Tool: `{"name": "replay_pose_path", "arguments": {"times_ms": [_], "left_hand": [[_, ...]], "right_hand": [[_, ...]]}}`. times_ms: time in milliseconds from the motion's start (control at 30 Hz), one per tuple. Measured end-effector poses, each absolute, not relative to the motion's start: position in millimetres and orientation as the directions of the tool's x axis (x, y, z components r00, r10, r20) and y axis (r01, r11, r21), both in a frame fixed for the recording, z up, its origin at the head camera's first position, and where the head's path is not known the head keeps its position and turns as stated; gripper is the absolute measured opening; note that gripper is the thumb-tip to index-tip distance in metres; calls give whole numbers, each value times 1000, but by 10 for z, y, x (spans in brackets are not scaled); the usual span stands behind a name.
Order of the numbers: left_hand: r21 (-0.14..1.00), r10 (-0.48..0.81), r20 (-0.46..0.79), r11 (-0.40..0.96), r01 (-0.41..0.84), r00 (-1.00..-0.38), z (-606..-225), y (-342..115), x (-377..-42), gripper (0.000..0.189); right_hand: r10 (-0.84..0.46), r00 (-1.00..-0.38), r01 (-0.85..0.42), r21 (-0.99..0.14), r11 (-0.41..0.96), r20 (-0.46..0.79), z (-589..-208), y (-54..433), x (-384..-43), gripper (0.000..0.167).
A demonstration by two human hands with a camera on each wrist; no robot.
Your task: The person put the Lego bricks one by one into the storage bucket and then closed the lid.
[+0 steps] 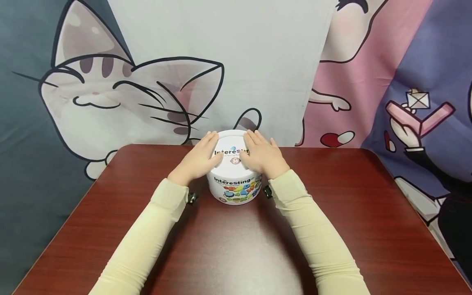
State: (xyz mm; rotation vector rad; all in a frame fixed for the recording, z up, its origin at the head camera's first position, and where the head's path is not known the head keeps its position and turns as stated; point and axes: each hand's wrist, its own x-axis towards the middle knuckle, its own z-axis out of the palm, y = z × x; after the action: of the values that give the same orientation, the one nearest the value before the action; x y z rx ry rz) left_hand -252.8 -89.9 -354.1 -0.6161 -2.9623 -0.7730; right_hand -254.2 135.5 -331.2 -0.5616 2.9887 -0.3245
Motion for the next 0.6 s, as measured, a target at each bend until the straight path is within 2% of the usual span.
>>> {"name": "replay_pose_path", "arguments": {"times_ms": [400,600], "left_hand": [[487,378,102,788,378,-920,-3520,-955,-2542,78],[585,330,146,732,351,-933,-3572,-986,-2538,72]], "right_hand": [[-369,-928,-343,-282,896,-44,-3334,1308,-2538,72],[-397,-916,-386,-369,845,48,-3432,1319,-2570,71]]}}
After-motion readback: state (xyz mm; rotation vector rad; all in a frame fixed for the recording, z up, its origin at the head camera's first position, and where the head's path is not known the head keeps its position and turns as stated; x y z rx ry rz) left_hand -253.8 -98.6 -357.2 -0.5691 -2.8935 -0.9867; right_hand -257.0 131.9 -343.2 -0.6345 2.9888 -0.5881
